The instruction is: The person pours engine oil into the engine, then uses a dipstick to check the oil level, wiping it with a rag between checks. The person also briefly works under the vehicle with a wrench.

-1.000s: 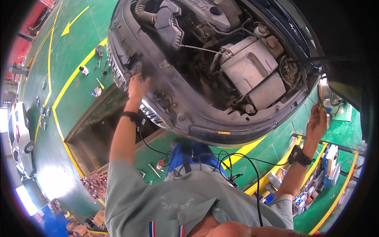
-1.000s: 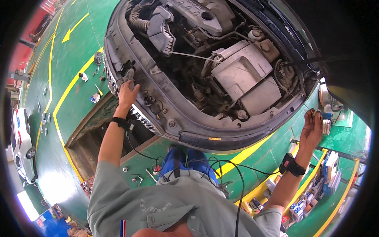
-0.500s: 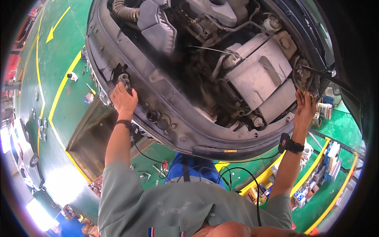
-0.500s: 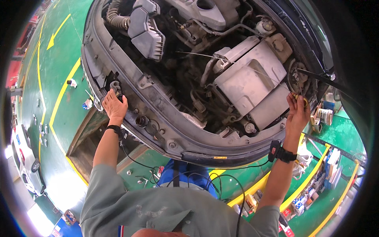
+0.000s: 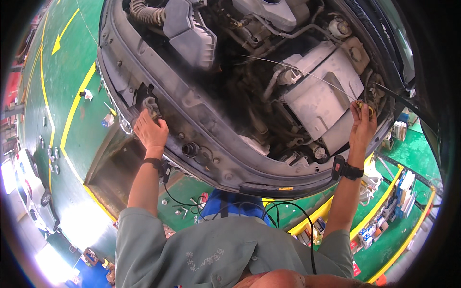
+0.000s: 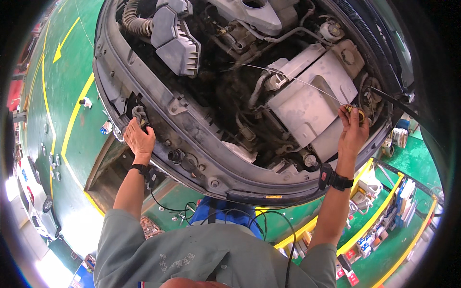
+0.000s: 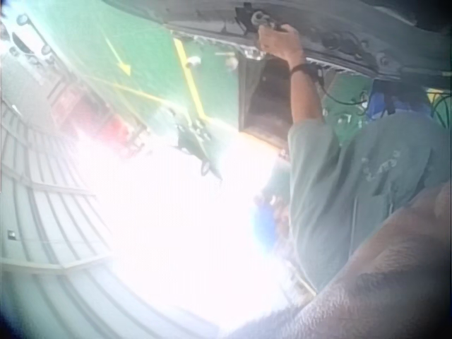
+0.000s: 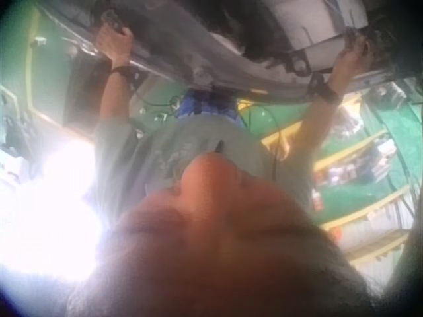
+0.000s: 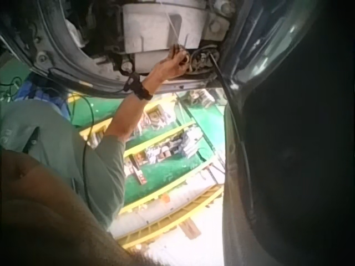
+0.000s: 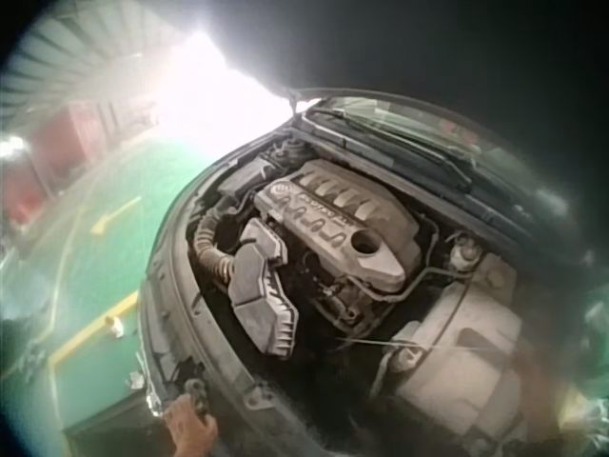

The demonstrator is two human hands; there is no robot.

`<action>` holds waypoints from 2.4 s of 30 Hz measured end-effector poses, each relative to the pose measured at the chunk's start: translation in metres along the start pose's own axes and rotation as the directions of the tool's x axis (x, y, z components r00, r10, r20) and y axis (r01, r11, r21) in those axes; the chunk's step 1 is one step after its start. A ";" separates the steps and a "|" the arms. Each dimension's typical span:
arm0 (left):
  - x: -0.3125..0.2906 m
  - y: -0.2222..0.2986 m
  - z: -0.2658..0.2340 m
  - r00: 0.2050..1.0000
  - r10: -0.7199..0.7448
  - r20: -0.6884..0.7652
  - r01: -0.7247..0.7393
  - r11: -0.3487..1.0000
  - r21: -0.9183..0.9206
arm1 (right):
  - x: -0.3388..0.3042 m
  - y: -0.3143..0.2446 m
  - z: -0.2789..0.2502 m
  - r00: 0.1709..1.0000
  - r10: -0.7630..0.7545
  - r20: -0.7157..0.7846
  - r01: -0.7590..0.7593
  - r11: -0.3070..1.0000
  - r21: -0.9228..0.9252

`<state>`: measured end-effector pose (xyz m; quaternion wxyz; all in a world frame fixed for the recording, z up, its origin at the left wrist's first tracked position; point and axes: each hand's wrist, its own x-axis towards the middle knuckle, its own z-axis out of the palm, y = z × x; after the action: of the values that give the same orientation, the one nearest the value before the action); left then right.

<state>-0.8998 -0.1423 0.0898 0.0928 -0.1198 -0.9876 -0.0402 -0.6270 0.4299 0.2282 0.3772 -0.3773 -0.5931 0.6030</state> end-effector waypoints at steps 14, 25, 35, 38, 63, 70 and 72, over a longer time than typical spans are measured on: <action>0.000 0.002 -0.001 0.999 0.019 -0.043 -0.019 1.000 0.002 | 0.007 -0.006 0.000 0.999 -0.007 0.036 0.008 1.000 -0.029; -0.001 0.002 -0.001 0.999 0.016 -0.049 -0.016 1.000 -0.003 | 0.006 -0.014 0.008 1.000 0.003 0.026 -0.002 0.999 -0.035; -0.001 0.000 0.002 0.999 0.012 -0.037 -0.012 1.000 0.012 | 0.012 -0.010 -0.001 1.000 -0.019 0.024 0.020 0.999 -0.039; -0.001 0.001 0.000 1.000 0.003 -0.023 -0.003 1.000 0.008 | 0.012 -0.009 0.001 1.000 -0.015 0.025 0.016 0.999 -0.043; 0.001 0.002 -0.006 1.000 -0.029 0.004 0.030 0.998 -0.050 | -0.022 0.144 0.375 0.795 0.188 0.577 0.497 0.343 -0.797; 0.004 0.003 -0.005 1.000 -0.004 0.000 0.004 0.994 -0.108 | 0.067 0.355 0.404 0.390 0.210 0.897 0.921 -0.086 -0.380; 0.006 0.002 -0.007 0.999 -0.030 0.027 0.032 0.994 -0.102 | 0.081 0.393 0.394 0.114 0.146 0.983 0.918 -0.394 -0.048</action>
<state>-0.9039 -0.1394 0.0984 0.0735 -0.1096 -0.9871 -0.0907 -1.0199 0.3289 -0.1610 -0.0330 0.1744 -0.9621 -0.2069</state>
